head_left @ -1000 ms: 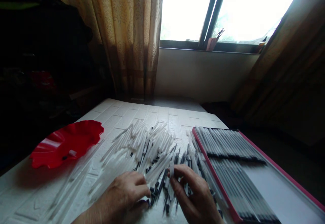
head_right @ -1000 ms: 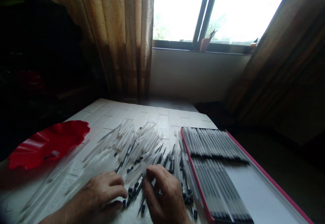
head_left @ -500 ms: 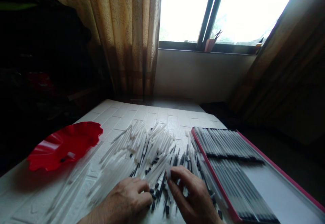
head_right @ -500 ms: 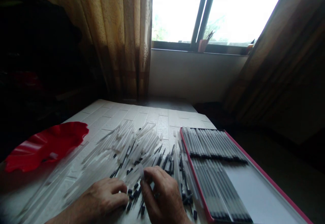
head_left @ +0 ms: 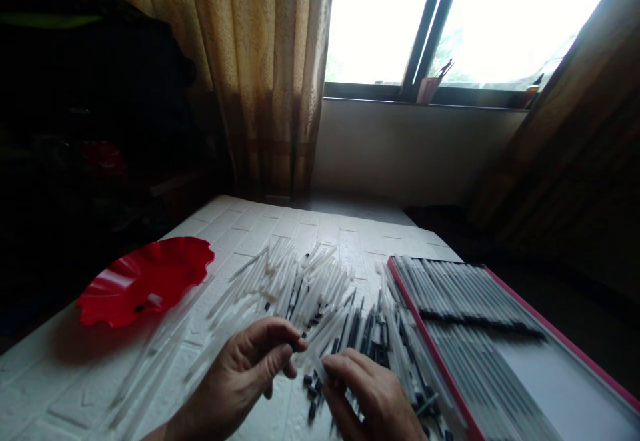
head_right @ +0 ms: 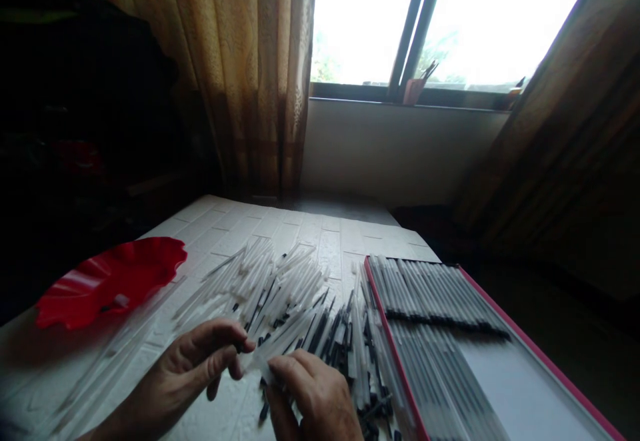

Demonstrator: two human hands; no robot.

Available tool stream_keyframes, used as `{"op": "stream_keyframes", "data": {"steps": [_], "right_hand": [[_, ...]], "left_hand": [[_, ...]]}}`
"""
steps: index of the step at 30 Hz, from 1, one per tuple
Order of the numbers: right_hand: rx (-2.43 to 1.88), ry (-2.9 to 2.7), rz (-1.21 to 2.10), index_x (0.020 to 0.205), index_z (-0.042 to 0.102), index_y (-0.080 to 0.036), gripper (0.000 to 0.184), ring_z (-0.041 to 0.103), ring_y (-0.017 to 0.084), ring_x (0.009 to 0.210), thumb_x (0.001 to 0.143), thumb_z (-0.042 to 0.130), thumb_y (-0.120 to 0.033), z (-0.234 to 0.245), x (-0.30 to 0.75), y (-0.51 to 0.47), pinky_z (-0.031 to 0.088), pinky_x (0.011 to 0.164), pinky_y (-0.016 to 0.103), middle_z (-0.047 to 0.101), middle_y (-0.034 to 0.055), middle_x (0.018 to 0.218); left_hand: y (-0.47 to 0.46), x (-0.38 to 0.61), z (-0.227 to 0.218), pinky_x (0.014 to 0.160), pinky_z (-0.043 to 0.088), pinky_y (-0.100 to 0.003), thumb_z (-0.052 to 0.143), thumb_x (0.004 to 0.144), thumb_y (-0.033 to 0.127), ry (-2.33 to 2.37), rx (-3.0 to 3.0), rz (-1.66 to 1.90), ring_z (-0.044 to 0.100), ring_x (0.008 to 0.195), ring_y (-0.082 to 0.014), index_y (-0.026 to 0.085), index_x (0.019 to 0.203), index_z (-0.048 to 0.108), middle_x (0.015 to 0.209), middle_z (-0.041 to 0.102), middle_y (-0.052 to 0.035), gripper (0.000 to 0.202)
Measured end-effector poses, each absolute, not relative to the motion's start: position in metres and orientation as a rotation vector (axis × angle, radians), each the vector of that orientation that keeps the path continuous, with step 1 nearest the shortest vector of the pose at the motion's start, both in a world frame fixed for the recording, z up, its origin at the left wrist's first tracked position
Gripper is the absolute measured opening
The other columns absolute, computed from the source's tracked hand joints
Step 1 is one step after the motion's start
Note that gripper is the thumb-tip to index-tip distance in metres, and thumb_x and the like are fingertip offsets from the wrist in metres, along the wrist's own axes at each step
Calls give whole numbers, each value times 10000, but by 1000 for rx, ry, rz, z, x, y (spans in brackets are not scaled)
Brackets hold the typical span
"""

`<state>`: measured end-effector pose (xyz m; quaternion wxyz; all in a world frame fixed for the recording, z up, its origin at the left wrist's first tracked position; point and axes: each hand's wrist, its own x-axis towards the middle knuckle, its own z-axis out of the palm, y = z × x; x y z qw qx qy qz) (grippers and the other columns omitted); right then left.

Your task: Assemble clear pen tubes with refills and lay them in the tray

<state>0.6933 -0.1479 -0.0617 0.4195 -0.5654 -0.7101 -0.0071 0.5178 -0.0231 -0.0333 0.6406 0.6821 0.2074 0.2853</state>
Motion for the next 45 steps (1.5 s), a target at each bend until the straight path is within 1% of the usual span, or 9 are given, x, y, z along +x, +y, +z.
{"op": "stream_keyframes", "data": {"steps": [6,15,21,24,28,30,39,43,45], "right_hand": [[-1427,-1875,-21,1073,577,-207,257,620,138,606,853,534,-81,-60,695,-148,469,555,194,633,20,749],[-1460,-1814,-54,1025,624,-205,219,602,137,582,864,502,-121,-65,690,-148,437,539,201,633,22,737],[-1465,-1829,11,1077,643,-207,270,637,149,634,870,495,-116,-64,694,-150,467,582,212,655,41,787],[-1475,-1792,64,1113,639,-220,300,648,145,638,886,467,-126,-63,694,-151,476,580,210,653,45,817],[-1489,-1794,62,1133,638,-219,323,654,135,639,894,445,-120,-62,693,-151,479,572,196,653,51,834],[-1493,-1797,55,1140,637,-218,326,655,132,637,900,438,-125,-61,693,-152,480,567,192,653,53,843],[-1517,-1813,15,1170,628,-214,333,651,137,640,924,415,-140,-66,695,-152,492,577,198,648,56,846],[-1529,-1824,9,1179,620,-212,338,657,147,638,931,400,-147,-66,696,-152,503,568,209,650,60,850],[-1534,-1828,7,1181,617,-213,339,659,151,637,934,393,-151,-65,696,-152,506,567,214,649,60,849]], "left_hand": [[-25,519,-33,464,442,-142,724,804,528,492,1457,573,678,693,-130,222,930,663,928,746,-37,337],[-26,520,-33,452,434,-120,756,771,526,543,1460,566,701,690,-131,217,893,700,921,766,-37,337],[-24,518,-38,469,442,-127,728,840,405,476,1592,644,710,704,-132,245,922,721,912,781,-19,180],[-21,515,-39,538,484,-139,693,879,321,451,1728,681,715,732,-132,267,947,731,901,779,0,96],[-19,513,-39,705,542,-187,662,898,274,453,1858,692,723,766,-146,265,970,730,888,771,6,100],[-19,513,-39,734,549,-202,651,902,272,455,1868,672,724,774,-152,257,969,730,888,769,2,104],[-18,516,-36,687,530,-197,641,888,272,493,1893,646,698,717,-145,229,930,739,786,746,4,115],[-19,517,-33,630,519,-209,673,853,357,534,1803,601,669,651,-146,190,886,729,697,710,-2,179],[-20,519,-32,557,486,-192,701,822,430,566,1716,570,634,596,-130,179,870,719,654,685,6,257]]}}
